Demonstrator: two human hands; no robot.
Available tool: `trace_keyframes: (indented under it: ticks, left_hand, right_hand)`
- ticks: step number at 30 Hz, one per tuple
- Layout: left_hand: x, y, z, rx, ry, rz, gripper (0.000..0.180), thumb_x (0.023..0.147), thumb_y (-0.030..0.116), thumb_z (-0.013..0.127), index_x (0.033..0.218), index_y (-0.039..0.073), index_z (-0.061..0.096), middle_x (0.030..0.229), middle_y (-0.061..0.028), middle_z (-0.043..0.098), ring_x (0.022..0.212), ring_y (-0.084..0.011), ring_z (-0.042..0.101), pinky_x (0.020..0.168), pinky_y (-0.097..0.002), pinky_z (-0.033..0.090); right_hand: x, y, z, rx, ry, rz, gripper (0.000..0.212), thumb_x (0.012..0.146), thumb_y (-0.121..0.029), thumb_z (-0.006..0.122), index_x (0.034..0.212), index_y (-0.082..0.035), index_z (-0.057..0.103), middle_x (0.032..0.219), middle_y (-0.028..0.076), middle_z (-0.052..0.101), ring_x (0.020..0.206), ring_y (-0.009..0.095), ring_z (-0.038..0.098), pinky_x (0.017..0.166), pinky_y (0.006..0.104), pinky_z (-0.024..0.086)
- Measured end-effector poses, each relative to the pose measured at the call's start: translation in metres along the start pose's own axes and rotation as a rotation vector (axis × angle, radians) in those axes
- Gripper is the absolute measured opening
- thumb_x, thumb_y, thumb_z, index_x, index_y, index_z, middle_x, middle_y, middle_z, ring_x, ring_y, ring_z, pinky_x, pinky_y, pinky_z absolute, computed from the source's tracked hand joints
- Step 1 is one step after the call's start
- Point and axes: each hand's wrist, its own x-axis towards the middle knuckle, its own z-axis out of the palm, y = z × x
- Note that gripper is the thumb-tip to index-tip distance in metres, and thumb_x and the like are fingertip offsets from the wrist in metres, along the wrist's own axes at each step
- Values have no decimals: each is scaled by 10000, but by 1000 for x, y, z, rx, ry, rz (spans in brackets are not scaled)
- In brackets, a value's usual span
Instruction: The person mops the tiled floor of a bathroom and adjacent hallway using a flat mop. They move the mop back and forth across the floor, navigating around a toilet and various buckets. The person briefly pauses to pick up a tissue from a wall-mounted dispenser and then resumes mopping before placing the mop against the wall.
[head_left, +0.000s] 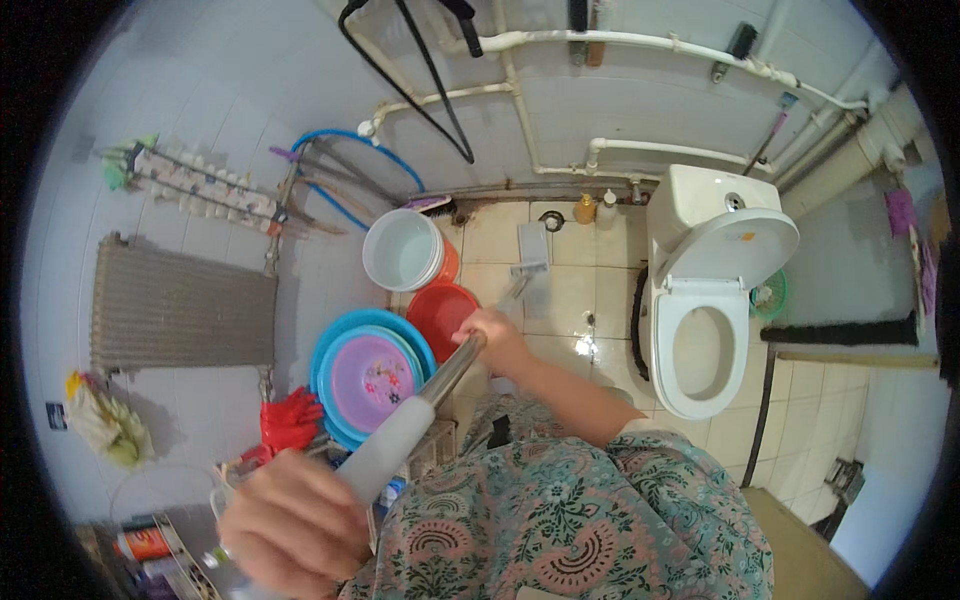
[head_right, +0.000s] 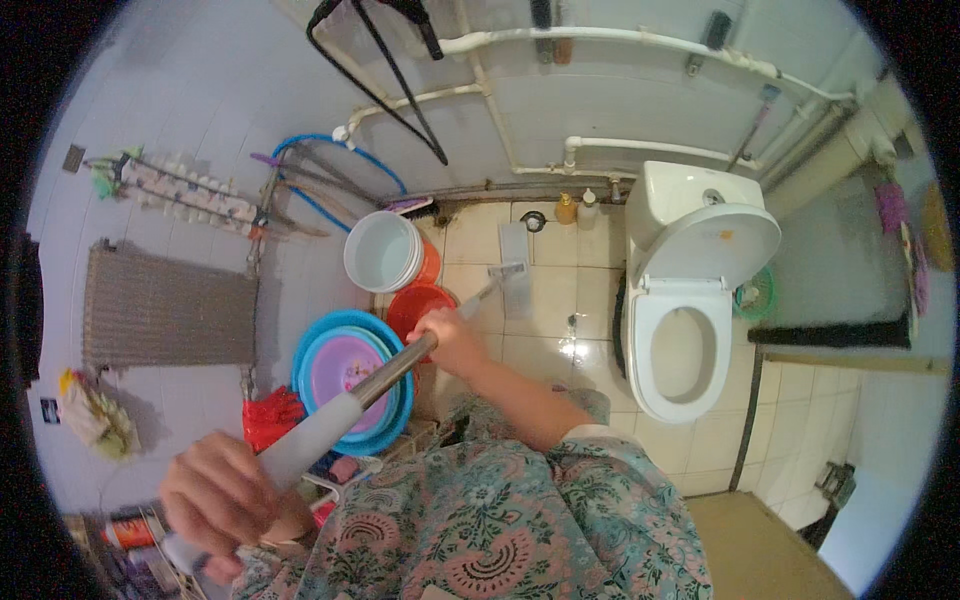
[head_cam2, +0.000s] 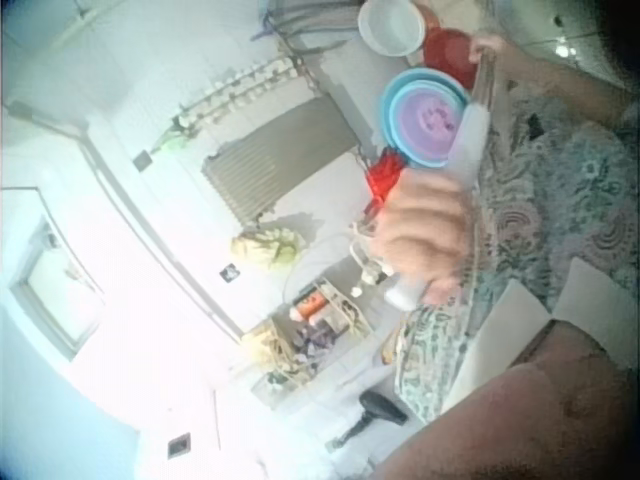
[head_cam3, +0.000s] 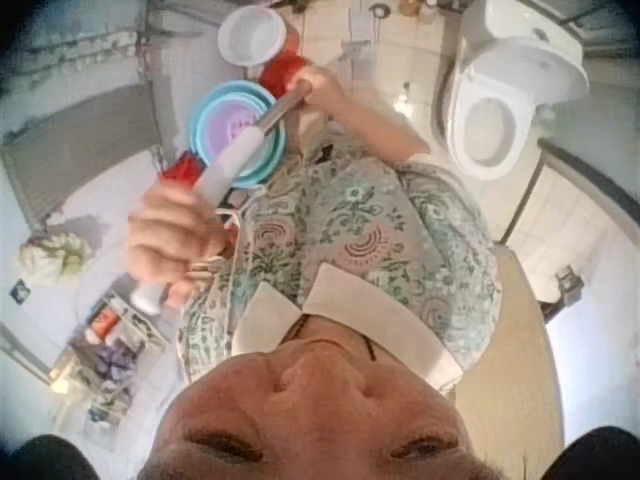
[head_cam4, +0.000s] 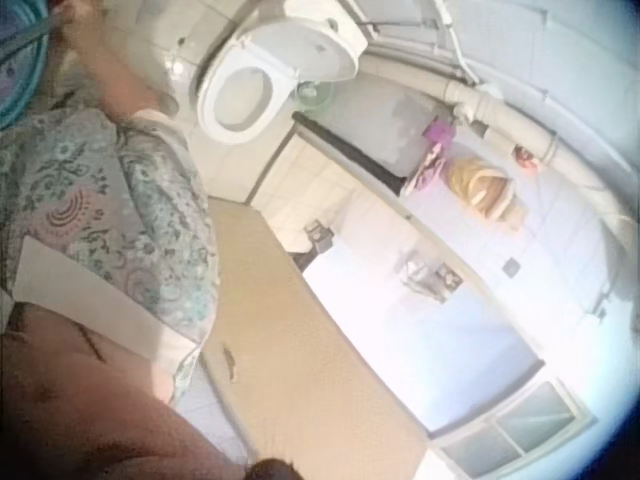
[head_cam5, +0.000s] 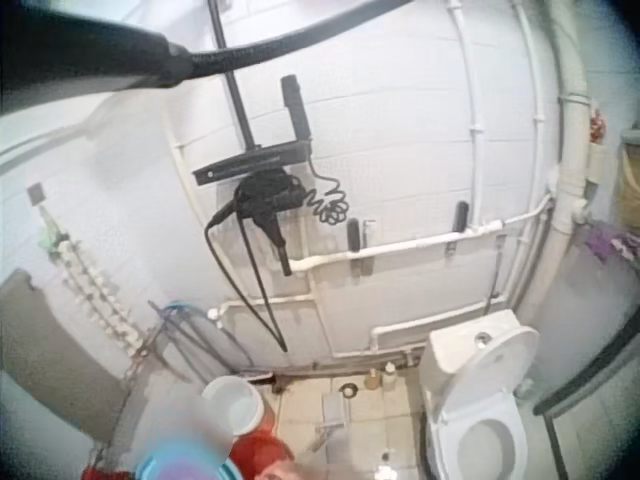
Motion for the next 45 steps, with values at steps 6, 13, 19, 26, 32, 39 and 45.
trace_keyframes:
  ticks: [6,13,19,26,32,39,45]
  left_hand:
    - [-22,39,-67,-291,120,152,116,693,34,654,618,28,565,465,-51,545,361,-125,523,416,-292,516]
    - [-14,39,-99,-349,-117,260,156,822,119,499,668,114,521,537,13,473,417,-99,464,460,-246,419]
    - [-55,-1,-106,-209,298,41,134,702,106,586,612,78,491,494,-54,516,411,-165,497,437,-285,431]
    - [-72,-19,-124,-176,525,-188,209,703,163,582,592,87,422,514,-19,480,428,-148,468,499,-320,423]
    - [-65,23,-168,-163,274,-198,221,685,161,602,562,89,432,506,-34,511,413,-143,499,480,-282,443]
    - [-48,37,-157,-320,-383,-67,113,701,112,666,639,72,580,548,-49,596,417,-103,550,484,-286,508]
    - [-56,64,-208,-814,-130,291,250,817,57,544,569,59,566,495,-30,577,348,-79,509,339,-200,476]
  right_hand:
    - [0,-48,16,-159,29,-109,145,641,-100,688,730,-91,575,641,41,532,676,267,521,646,355,399]
    - [19,-74,19,-241,194,-56,145,613,-55,653,740,-83,590,700,55,575,710,270,528,641,328,418]
    - [42,-17,-13,-384,370,141,145,635,53,581,756,-27,584,730,102,588,734,275,553,653,345,440]
    - [60,25,1,-365,313,115,115,646,30,606,738,-37,592,722,117,582,727,318,538,654,377,432]
    - [90,8,64,-248,384,13,115,650,-4,616,750,-54,591,734,102,572,761,296,526,686,355,414]
    - [63,-32,90,-320,494,37,88,660,-65,644,708,-74,571,682,77,544,705,283,517,627,364,392]
    - [39,-87,87,-386,403,-25,108,663,-87,594,758,-108,547,760,64,535,768,268,528,613,385,415]
